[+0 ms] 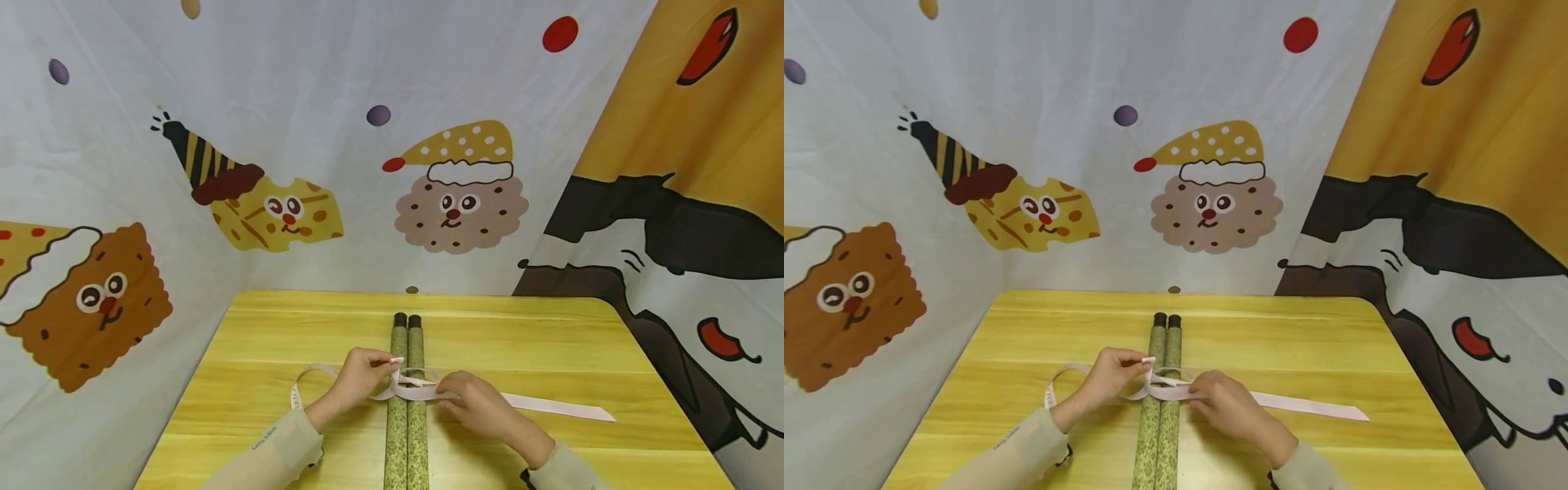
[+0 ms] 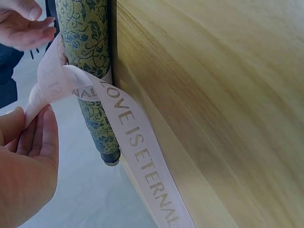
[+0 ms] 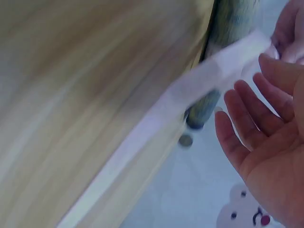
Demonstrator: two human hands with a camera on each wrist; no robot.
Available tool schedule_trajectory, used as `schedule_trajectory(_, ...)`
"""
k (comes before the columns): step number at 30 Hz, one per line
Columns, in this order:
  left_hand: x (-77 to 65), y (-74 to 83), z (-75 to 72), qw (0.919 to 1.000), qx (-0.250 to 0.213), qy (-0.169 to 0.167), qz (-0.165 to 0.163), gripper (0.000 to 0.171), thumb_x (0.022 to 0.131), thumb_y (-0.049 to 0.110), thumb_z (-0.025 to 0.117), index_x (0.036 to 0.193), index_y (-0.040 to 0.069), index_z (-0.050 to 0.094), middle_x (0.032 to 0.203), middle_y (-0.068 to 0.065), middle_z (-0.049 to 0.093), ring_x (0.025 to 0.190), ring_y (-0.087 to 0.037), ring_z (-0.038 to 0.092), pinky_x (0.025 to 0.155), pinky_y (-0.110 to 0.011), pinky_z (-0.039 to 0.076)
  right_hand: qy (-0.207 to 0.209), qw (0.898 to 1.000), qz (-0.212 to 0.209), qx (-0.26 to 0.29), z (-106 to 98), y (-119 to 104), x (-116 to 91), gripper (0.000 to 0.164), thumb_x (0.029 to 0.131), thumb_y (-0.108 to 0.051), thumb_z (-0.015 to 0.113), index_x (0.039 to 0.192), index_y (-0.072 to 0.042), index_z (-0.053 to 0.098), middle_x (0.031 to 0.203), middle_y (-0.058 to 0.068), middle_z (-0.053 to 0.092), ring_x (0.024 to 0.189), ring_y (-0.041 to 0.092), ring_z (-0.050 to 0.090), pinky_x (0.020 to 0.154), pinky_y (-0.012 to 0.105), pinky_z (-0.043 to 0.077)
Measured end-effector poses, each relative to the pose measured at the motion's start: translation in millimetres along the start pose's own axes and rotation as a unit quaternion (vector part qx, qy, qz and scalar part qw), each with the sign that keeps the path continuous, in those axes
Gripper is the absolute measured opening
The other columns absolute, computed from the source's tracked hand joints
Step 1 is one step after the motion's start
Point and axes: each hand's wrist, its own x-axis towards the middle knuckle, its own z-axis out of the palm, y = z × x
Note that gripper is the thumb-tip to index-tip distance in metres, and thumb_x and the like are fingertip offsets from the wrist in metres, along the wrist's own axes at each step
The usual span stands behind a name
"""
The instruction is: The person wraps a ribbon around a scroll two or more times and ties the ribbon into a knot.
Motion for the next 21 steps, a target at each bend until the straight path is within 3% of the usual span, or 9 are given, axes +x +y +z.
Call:
schedule_trajectory(4,0.4,0.2,1.3,1.0,0.001,0.0,-0.006,0.013,0.096,0.002,0.074,0.105,-0.006,0.079,0.1,-0.014,0.079,0.087,-0.021,0.075,0.079,-0.046,0.062,0.041,0.997,-0.045,-0.039,15.9,-10.0,11.7,0.023,0.091,-0.012,0.082,0.112,-0.008,0.076,0.116,0.005,0.073,0.107,0.021,0.068,0.091,0.039,0.059)
schedule_trajectory(10,0.9,-0.7,1.8,0.9999,0.002,0.002,-0.017,0.012,0.097,0.003,0.075,0.104,-0.003,0.08,0.1,-0.013,0.079,0.089,-0.02,0.075,0.078,-0.034,0.063,0.056,0.995,-0.052,-0.058,28.5,-16.3,25.8,0.026,0.09,-0.02,0.085,0.112,-0.009,0.078,0.112,0.002,0.074,0.099,0.017,0.066,0.085,0.034,0.059)
schedule_trajectory(14,1.3,-1.4,2.7,0.9998,-0.003,0.001,-0.022,0.011,0.097,0.002,0.074,0.104,-0.004,0.08,0.1,-0.012,0.079,0.09,-0.019,0.074,0.077,-0.026,0.061,0.063,0.995,-0.05,-0.059,33.2,-19.0,29.6,0.018,0.088,-0.017,0.086,0.103,-0.01,0.079,0.099,-0.003,0.072,0.088,0.012,0.062,0.075,0.027,0.055)
schedule_trajectory(21,1.9,-1.4,4.1,0.9996,-0.012,0.002,-0.023,0.012,0.097,0.001,0.074,0.104,-0.005,0.08,0.101,-0.014,0.079,0.089,-0.02,0.075,0.078,-0.032,0.063,0.032,0.999,0.009,0.015,30.0,-22.1,29.9,0.005,0.093,-0.012,0.08,0.093,-0.007,0.079,0.086,-0.006,0.07,0.077,0.002,0.06,0.068,0.023,0.055)
